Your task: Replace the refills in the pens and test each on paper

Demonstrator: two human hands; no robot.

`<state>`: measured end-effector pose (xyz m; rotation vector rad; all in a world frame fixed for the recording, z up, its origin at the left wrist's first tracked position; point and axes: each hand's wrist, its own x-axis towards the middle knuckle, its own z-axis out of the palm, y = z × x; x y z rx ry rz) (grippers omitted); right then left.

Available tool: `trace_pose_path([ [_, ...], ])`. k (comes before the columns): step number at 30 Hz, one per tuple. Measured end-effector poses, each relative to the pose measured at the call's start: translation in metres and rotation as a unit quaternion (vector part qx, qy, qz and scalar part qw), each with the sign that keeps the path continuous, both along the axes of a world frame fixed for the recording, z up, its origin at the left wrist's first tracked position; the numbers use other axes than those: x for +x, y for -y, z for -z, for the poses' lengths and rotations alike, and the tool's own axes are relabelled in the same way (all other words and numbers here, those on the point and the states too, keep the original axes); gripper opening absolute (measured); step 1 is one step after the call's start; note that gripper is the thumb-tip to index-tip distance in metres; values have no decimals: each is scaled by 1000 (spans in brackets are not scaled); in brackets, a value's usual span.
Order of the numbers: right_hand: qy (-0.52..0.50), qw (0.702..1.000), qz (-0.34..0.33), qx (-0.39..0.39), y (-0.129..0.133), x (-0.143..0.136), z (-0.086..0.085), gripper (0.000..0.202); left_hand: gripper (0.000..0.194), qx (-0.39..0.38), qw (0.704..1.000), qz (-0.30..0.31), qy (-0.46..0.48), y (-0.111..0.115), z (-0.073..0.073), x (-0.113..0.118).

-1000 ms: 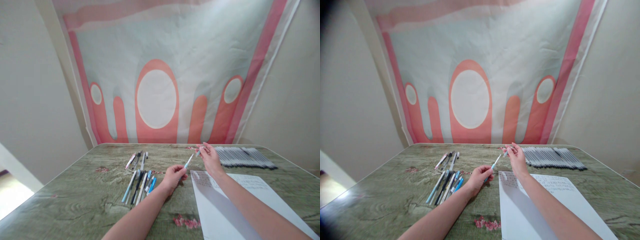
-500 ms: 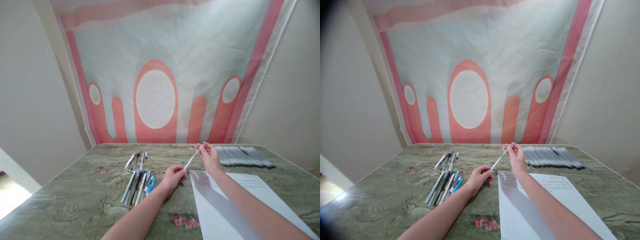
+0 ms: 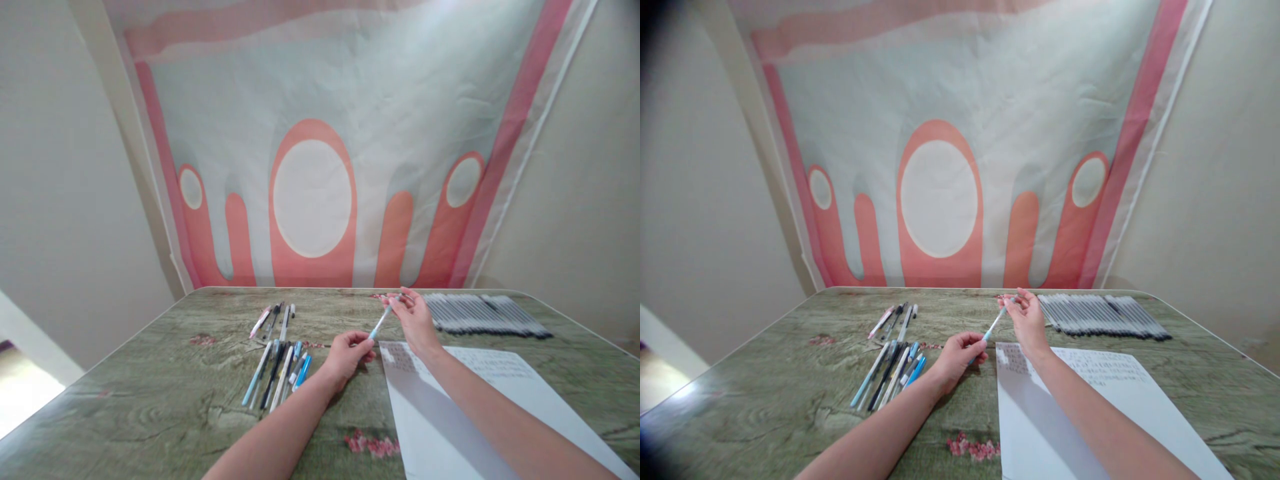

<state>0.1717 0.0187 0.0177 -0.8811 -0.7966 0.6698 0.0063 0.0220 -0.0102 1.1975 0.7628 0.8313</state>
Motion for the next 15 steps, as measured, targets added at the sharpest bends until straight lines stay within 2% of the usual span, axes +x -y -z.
trace_pose_path([
  [9, 13, 1000, 2, -13, 1, 2, -1, 54, 35, -1, 1000, -9, 3, 0, 1, 0],
  [15, 7, 997, -64, -46, 7, -16, 5, 56, 36, -6, 1000, -14, 16, 0, 0, 0],
])
